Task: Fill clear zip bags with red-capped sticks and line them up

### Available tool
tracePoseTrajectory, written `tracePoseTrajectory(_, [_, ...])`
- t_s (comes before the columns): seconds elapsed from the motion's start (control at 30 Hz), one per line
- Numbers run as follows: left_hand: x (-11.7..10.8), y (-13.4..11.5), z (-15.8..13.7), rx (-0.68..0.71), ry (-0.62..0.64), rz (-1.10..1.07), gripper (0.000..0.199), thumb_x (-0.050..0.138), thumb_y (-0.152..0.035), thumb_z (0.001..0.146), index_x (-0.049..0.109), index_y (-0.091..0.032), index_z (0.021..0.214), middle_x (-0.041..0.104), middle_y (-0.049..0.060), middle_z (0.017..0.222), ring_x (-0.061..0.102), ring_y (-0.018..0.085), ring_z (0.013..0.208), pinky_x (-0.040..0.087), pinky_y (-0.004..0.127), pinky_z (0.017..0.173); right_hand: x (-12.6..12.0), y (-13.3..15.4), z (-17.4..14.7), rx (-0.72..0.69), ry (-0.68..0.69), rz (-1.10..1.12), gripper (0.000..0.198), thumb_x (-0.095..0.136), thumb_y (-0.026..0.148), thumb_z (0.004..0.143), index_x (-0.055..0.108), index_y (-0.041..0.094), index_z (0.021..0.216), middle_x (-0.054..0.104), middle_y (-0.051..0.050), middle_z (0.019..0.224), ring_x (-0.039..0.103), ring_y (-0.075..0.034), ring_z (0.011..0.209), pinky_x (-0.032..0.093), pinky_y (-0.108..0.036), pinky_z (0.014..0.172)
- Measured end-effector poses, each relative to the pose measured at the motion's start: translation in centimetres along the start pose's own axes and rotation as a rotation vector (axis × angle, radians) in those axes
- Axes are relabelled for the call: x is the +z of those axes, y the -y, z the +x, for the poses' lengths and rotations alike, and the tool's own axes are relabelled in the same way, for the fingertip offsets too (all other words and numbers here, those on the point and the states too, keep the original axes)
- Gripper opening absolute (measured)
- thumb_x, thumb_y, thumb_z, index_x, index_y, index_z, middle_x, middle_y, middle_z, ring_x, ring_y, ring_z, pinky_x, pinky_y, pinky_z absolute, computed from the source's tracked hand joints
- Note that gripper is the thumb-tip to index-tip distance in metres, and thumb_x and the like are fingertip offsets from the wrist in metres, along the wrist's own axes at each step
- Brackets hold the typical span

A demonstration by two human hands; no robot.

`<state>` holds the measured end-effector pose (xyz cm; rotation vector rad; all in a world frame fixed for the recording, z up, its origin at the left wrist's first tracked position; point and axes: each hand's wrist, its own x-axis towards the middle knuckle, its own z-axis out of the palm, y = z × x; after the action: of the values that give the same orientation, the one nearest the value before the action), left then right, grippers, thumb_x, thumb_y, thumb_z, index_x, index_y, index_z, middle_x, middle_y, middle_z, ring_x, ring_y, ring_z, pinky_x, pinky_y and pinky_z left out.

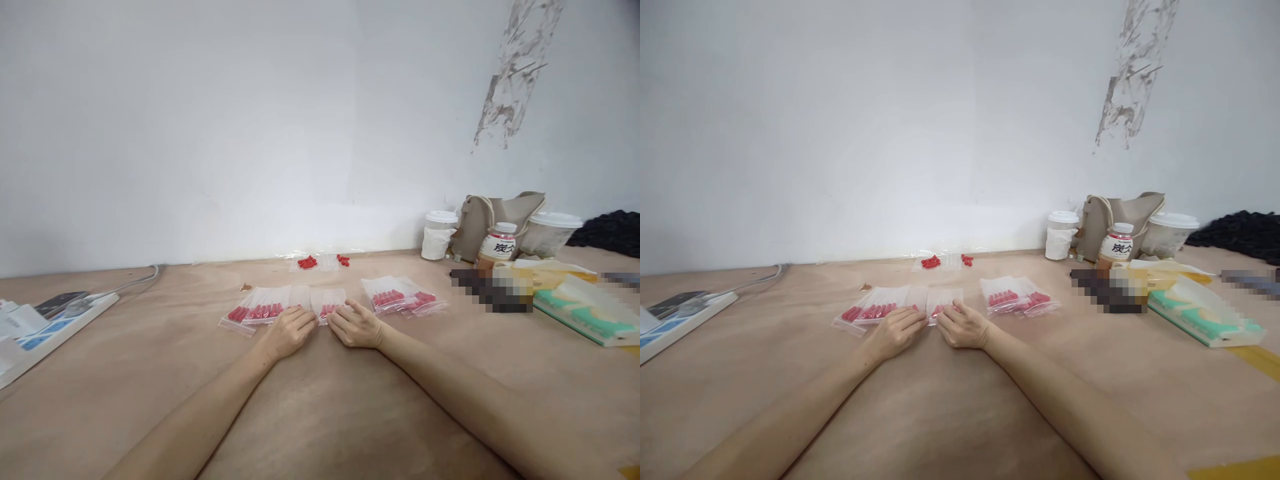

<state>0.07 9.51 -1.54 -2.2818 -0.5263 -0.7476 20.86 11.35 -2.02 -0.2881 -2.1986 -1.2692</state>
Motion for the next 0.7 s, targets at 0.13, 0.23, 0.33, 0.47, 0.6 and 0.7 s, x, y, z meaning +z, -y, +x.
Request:
tracePoseTrajectory(0.13, [0.0,0.0,-0.1,-0.028,0.010,-0.018,0.015,0.043,-0.009,0.083,0.056,-0.015,0.079,0.063,0.003,0.078,0.058,0.013,0.071,0.046,0.028,0.070,-0.2,-0.5,-0.4,0.027,0.007,-0.057,0.020,0.039,0.012,0.081,0.058,0.016,0.073,0.054,-0.002,0.067,0.043,-0.012,0.063,0.031,-0.033,0.075])
tracePoseTrajectory(0.23, [0.1,0.0,-0.1,-0.040,0.017,-0.024,0.015,0.043,-0.010,0.083,0.056,-0.015,0.077,0.063,0.003,0.075,0.057,0.013,0.069,0.046,0.028,0.069,-0.4,-0.8,-0.8,0.030,0.022,-0.057,0.020,0.039,0.012,0.081,0.057,0.016,0.072,0.053,-0.002,0.066,0.043,-0.013,0.062,0.030,-0.033,0.076])
tracePoseTrajectory(0.33, [0.0,0.0,-0.1,-0.047,0.020,-0.030,0.015,0.044,-0.010,0.083,0.057,-0.014,0.076,0.063,0.003,0.074,0.056,0.013,0.068,0.046,0.028,0.068,-0.7,-1.0,-1.3,0.050,0.049,-0.067,0.019,0.039,0.012,0.081,0.057,0.016,0.075,0.054,-0.002,0.068,0.043,-0.013,0.064,0.030,-0.034,0.077])
tracePoseTrajectory(0.47, [-0.2,0.0,0.0,-0.056,0.002,-0.033,0.014,0.045,-0.009,0.082,0.056,-0.014,0.075,0.063,0.003,0.073,0.056,0.014,0.068,0.046,0.028,0.067,-0.9,-1.0,-1.7,0.120,0.096,-0.111,0.019,0.038,0.013,0.082,0.056,0.016,0.078,0.054,-0.002,0.069,0.044,-0.013,0.066,0.029,-0.035,0.081])
tracePoseTrajectory(0.6, [-0.5,-0.2,0.1,-0.080,-0.003,-0.036,0.015,0.044,-0.011,0.083,0.056,-0.014,0.073,0.063,0.003,0.072,0.056,0.014,0.067,0.046,0.027,0.065,-0.9,-0.8,-1.7,0.191,0.182,-0.152,0.020,0.036,0.012,0.081,0.054,0.016,0.074,0.052,-0.002,0.066,0.043,-0.014,0.064,0.028,-0.037,0.081])
tracePoseTrajectory(0.7, [-0.5,-0.1,0.0,-0.091,0.007,-0.042,0.017,0.043,-0.011,0.083,0.056,-0.015,0.074,0.062,0.003,0.072,0.056,0.014,0.067,0.045,0.027,0.064,-0.8,-1.0,-1.7,0.214,0.226,-0.138,0.021,0.036,0.013,0.082,0.054,0.016,0.071,0.053,-0.003,0.066,0.043,-0.015,0.064,0.026,-0.038,0.082])
